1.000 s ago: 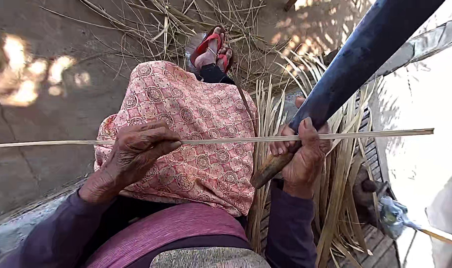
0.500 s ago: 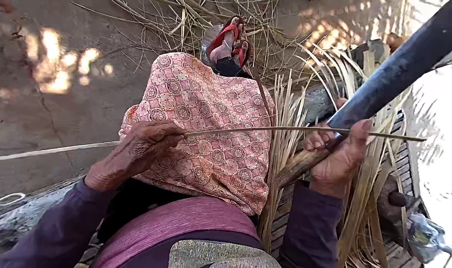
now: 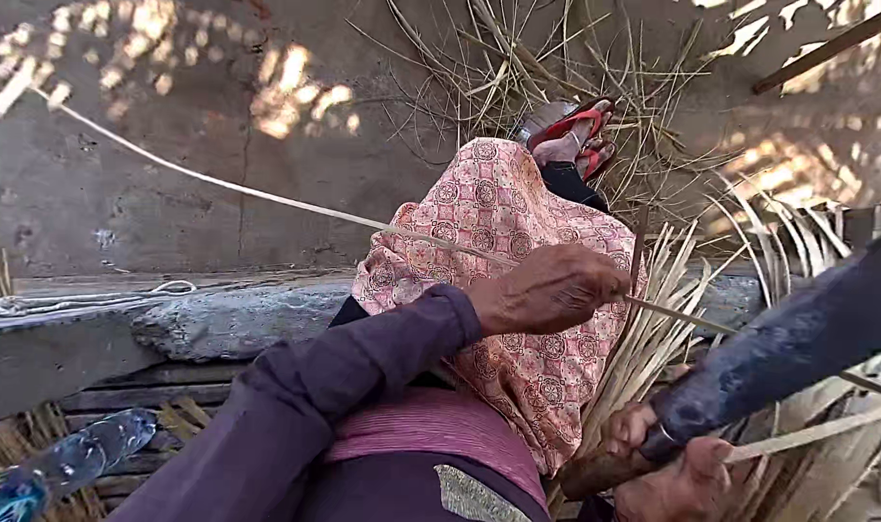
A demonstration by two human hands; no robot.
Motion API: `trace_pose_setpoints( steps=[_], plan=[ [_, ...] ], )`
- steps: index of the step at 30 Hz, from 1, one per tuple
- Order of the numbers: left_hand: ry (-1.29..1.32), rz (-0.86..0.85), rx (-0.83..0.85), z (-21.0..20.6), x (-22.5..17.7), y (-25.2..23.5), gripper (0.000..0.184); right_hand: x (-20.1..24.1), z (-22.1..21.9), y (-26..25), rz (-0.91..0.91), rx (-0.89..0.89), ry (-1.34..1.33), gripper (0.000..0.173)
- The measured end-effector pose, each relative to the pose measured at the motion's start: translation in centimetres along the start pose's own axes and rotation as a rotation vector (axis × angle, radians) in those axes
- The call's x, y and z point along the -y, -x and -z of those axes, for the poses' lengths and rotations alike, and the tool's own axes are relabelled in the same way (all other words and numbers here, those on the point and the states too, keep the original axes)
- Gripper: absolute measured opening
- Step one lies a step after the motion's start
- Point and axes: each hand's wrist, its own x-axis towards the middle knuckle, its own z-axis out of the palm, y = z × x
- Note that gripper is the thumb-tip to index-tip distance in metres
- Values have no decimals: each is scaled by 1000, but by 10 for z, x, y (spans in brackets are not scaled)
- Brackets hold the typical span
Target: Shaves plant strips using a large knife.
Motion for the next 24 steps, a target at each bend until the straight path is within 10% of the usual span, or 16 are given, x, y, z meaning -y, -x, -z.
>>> trace_pose_setpoints(
  steps=[8, 14, 24],
  plan=[
    [243, -61, 302, -13, 1, 15, 21, 21, -41, 2, -336, -236, -162, 48],
    [153, 84, 323, 40, 28, 52, 18, -2, 22, -6, 1, -153, -206, 51],
    [553, 255, 364, 10, -16, 53, 20, -23, -27, 10, 36, -210, 402, 61]
  ],
)
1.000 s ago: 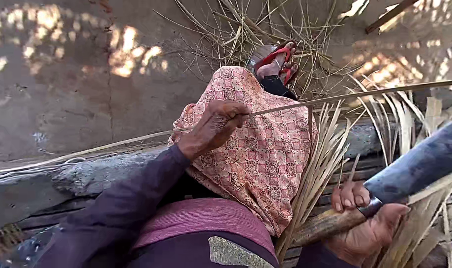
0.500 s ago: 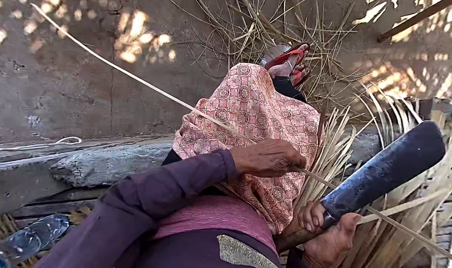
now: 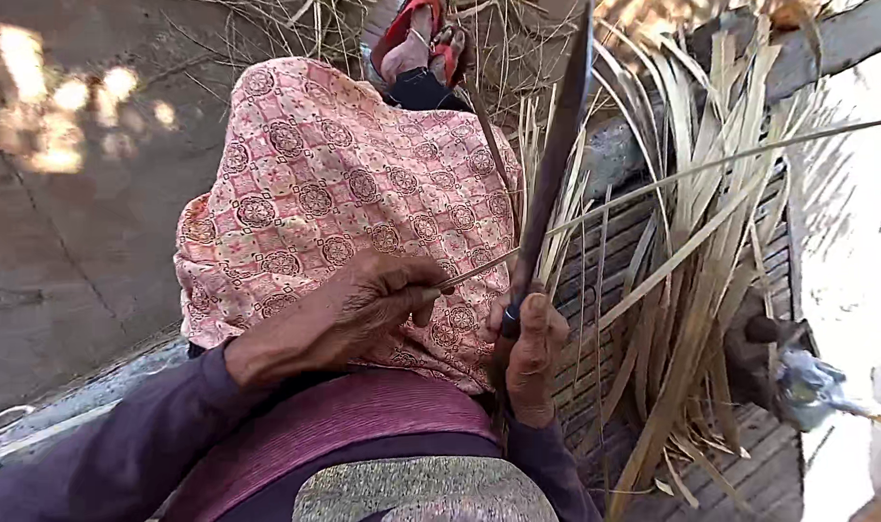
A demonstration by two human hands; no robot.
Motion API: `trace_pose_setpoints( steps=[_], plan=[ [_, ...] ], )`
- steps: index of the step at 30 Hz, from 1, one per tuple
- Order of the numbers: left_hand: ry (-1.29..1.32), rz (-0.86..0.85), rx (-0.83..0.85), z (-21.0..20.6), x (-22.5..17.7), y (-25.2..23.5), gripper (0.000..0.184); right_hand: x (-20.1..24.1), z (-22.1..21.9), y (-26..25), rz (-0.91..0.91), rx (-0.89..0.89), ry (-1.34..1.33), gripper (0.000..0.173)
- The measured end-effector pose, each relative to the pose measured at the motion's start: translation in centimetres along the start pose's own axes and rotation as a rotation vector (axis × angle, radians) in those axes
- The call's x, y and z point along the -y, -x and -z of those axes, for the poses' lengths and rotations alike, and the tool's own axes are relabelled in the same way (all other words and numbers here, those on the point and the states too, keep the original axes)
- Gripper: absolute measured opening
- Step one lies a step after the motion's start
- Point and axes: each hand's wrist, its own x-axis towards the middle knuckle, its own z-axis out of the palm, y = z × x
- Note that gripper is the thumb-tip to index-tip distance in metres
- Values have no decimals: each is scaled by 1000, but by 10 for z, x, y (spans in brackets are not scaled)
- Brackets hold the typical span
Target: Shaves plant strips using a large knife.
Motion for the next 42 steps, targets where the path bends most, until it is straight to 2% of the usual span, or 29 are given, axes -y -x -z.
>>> trace_pose_setpoints(
  steps=[3, 5, 7, 10, 13, 15, 18, 21, 27, 33, 37, 39, 42],
  plan=[
    [26, 77, -7, -8, 5, 6, 23, 4, 3, 7, -269, 198, -286, 72],
    [36, 150, -34, -14, 7, 13, 26, 6, 5, 9, -389, 344, -357, 81],
    [22, 195, -61, -20, 8, 18, 26, 7, 0, 13, -375, 407, -288, 78],
    [15, 220, -106, -25, 6, 22, 21, 11, -9, 20, -168, 444, -12, 69],
    [-87, 183, -202, -27, -5, 26, 17, 19, -18, 23, 22, 431, 245, 66],
    [-276, 106, -238, -28, -8, 31, 14, 19, -24, 25, 128, 392, 331, 65],
    [-549, 24, -278, -30, -12, 38, 21, 18, -26, 28, 185, 345, 377, 66],
    [-658, 40, -304, -33, -15, 45, 22, 19, -28, 27, 200, 345, 393, 66],
    [-680, 21, -348, -34, -10, 51, 21, 18, -29, 25, 255, 382, 411, 66],
    [-420, -34, -351, -32, -7, 77, 19, 15, -34, 34, 304, 408, 341, 68],
    [-353, -34, -350, -32, -6, 89, 21, 15, -37, 37, 333, 417, 319, 68],
    [-353, -33, -316, -30, -9, 96, 23, 14, -35, 37, 290, 390, 325, 67],
    [-350, -11, -268, -26, -16, 127, 31, 1, -14, 26, -51, 219, 217, 59]
  ],
)
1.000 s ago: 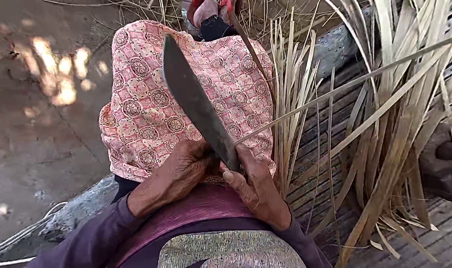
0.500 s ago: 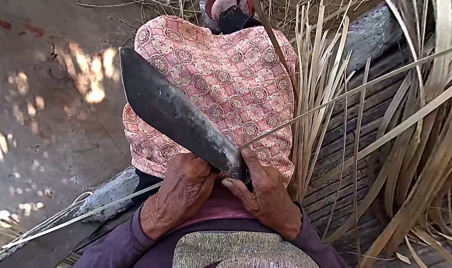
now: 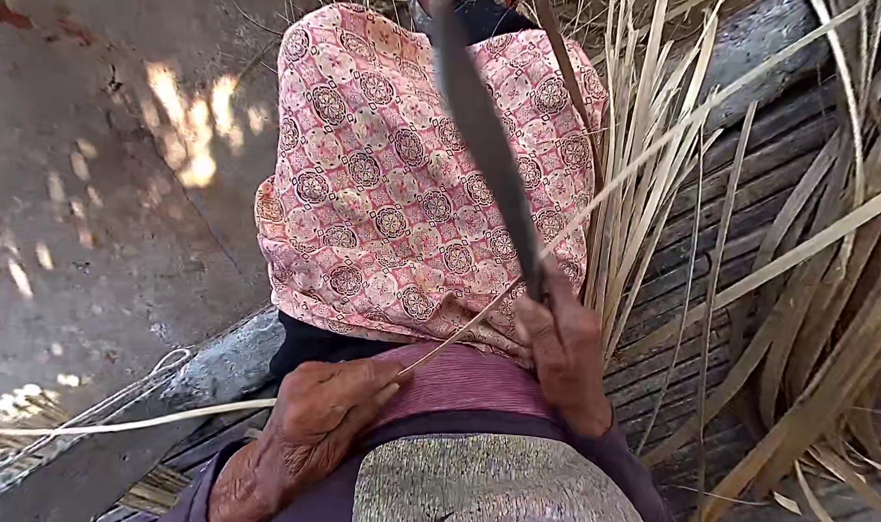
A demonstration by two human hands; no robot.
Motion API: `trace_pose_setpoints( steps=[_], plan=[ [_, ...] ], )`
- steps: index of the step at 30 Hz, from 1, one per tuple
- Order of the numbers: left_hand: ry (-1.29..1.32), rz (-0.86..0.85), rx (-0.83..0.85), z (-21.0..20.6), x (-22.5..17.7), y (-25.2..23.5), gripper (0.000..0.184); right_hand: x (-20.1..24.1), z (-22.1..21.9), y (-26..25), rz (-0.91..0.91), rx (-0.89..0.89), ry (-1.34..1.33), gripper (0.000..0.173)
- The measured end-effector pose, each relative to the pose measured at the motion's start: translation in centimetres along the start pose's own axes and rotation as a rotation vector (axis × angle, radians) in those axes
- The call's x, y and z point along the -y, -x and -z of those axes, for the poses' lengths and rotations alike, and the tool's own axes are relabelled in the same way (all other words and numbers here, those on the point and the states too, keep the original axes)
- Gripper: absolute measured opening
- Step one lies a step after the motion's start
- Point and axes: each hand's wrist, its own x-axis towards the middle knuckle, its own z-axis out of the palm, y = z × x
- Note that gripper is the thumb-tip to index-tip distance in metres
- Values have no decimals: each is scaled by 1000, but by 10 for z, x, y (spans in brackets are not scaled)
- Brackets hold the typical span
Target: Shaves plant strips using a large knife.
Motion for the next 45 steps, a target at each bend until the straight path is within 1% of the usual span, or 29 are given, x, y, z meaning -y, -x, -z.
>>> trace_pose_setpoints(
  steps=[1, 2, 3, 5, 7, 10, 11, 13, 14, 16, 19, 21, 26, 29, 31, 35, 40, 45],
  plan=[
    [-11, 30, -1, 5, 0, 9, 32, -6, 7, -4, -91, -27, -82, 59],
    [-13, 71, -10, 7, 0, 13, 32, -8, 10, -7, -127, -21, -146, 63],
    [-6, 109, -20, 7, 0, 11, 32, -5, 9, -7, -117, 31, -182, 64],
    [6, 159, -30, 6, 4, -1, 32, 8, 1, -9, 1, 193, -147, 64],
    [6, 177, -25, 5, 8, -14, 32, 19, -4, -12, 153, 316, -43, 65],
    [40, 218, 22, 1, 8, -34, 33, 24, -8, -16, 297, 359, 2, 64],
    [67, 247, 9, -1, 5, -39, 31, 25, -9, -16, 317, 354, 8, 64],
    [123, 293, -70, -9, -1, -48, 20, 28, -12, -14, 337, 333, 53, 65],
    [122, 289, -123, -14, -3, -51, 16, 30, -13, -14, 346, 311, 79, 65],
    [15, 211, -186, -18, -3, -52, 14, 31, -16, -13, 351, 268, 123, 66],
    [-185, 103, -225, -19, -1, -51, 17, 33, -20, -14, 352, 256, 175, 68],
    [-224, 106, -241, -15, 0, -49, 19, 36, -23, -19, 355, 285, 193, 67],
    [-66, 213, -324, -6, 7, -39, 17, 51, -34, -38, 379, 416, 229, 66],
    [2, 236, -396, -3, 15, -28, 17, 58, -45, -46, 398, 480, 266, 68],
    [32, 236, -432, 0, 19, -19, 19, 63, -51, -48, 395, 527, 274, 70],
    [73, 231, -471, 6, 24, -1, 21, 70, -62, -53, 403, 582, 295, 68],
    [171, 210, -535, 15, 31, 6, 20, 81, -72, -64, 390, 640, 314, 69],
    [179, 166, -576, 25, 35, 11, 23, 90, -81, -74, 400, 694, 321, 68]
  ],
)
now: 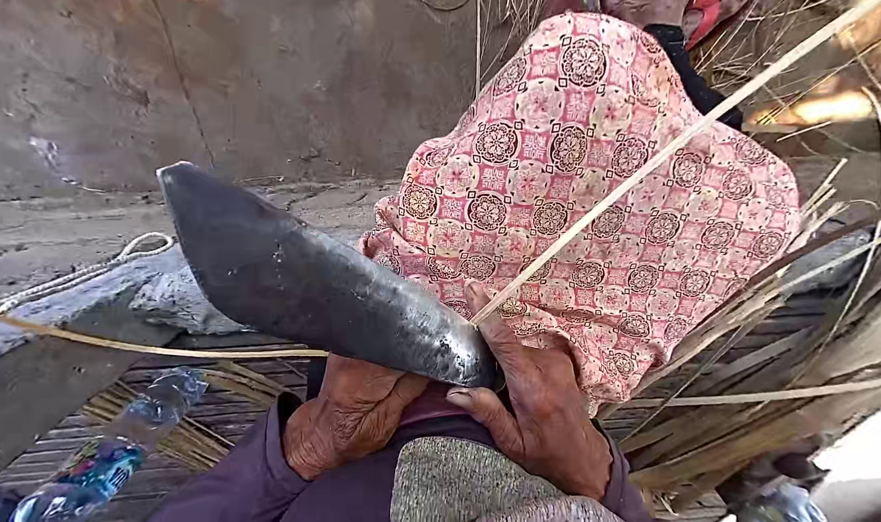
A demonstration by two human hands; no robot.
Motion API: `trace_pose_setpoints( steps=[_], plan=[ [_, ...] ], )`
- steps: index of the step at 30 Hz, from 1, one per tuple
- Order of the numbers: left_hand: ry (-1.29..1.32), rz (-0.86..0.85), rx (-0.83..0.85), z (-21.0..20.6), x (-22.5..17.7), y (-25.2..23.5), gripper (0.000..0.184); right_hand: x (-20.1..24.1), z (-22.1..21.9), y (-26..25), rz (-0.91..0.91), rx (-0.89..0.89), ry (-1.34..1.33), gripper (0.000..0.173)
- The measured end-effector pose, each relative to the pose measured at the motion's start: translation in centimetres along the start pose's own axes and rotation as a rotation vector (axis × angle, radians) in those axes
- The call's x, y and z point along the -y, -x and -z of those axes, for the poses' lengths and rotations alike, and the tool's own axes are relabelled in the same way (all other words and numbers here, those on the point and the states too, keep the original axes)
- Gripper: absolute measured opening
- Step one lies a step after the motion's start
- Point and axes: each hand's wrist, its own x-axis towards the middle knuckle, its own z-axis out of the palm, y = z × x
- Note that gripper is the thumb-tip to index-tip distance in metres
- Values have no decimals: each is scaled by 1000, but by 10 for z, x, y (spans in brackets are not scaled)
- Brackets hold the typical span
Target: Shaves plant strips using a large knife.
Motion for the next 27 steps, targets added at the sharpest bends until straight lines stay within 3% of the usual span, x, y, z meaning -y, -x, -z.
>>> trace_pose_setpoints(
  steps=[5, 8, 12, 15, 21, 27],
  plan=[
    [-37, 36, 100, 23, -14, 25, 32, -13, 11, 1, -197, -114, -9, 68],
    [-45, 136, 119, 29, -9, 39, 33, -20, 14, 6, -244, -84, -107, 71],
    [-111, 140, 216, 23, 3, 8, 35, -26, 22, 7, -223, -117, -269, 69],
    [-73, 142, 263, -3, -11, -33, 37, -22, 24, 12, -177, -164, -234, 67],
    [15, 203, 107, -38, -18, -49, 14, -17, 16, 15, -72, -146, -8, 66],
    [-67, 66, 19, -29, -11, -20, 22, -14, 3, 15, -7, -128, 44, 68]
  ],
)
